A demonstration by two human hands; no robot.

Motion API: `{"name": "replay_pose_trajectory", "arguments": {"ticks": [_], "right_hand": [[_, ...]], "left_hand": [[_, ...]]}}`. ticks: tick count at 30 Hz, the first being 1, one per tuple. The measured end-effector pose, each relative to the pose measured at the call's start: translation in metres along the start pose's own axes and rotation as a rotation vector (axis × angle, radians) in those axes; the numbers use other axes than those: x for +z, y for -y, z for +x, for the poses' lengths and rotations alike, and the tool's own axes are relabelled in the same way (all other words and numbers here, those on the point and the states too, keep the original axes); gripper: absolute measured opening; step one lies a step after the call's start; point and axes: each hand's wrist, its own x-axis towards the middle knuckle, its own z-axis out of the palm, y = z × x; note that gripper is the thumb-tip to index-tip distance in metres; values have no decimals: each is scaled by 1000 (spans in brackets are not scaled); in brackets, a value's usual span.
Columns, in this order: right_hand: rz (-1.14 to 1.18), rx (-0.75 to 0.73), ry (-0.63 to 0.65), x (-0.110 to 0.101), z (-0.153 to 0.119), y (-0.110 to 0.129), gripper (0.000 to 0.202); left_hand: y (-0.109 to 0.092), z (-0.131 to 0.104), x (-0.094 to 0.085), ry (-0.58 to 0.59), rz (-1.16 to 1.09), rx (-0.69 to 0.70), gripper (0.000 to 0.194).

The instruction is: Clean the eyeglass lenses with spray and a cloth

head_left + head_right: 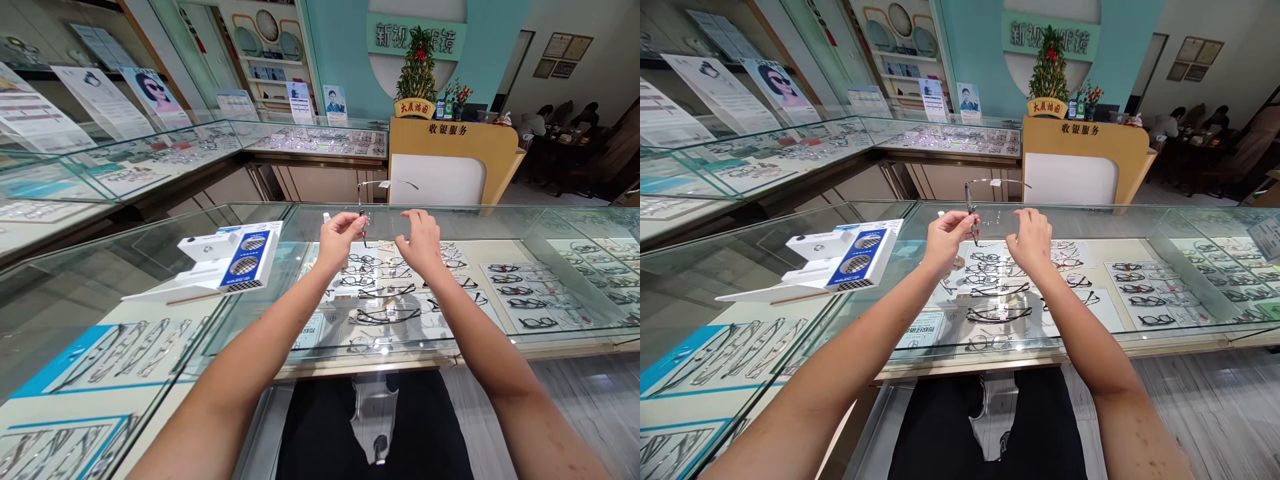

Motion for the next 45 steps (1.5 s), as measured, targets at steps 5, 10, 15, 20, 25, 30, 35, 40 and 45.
{"name": "replay_pose_trajectory", "arguments": {"ticks": [5, 10, 15, 20, 25, 30, 35, 40, 45], "right_hand": [[29, -21, 40, 1, 0, -2, 45], [191, -141, 110, 4, -3, 7, 41], [334, -193, 164, 9, -8, 17, 37], [402, -196, 142, 16, -9, 17, 30], [440, -201, 149, 18, -8, 14, 30], [419, -195, 142, 16, -7, 11, 36], [382, -157, 102, 11, -3, 6, 36], [394, -143, 77, 5, 1, 3, 40], [424, -121, 53, 0, 5, -1, 42]], "left_hand": [[1, 0, -1, 39, 39, 4, 55], [3, -2, 2, 121, 65, 105, 50], [3, -4, 4, 171, 84, 169, 41], [2, -4, 4, 201, 78, 160, 40], [1, -6, 5, 214, 103, 153, 37], [-4, -5, 2, 104, 191, 236, 23], [-4, 19, -22, -201, 236, 323, 11], [9, 42, -50, -393, 285, 296, 13], [21, 45, -58, -340, 514, -11, 41]]}}
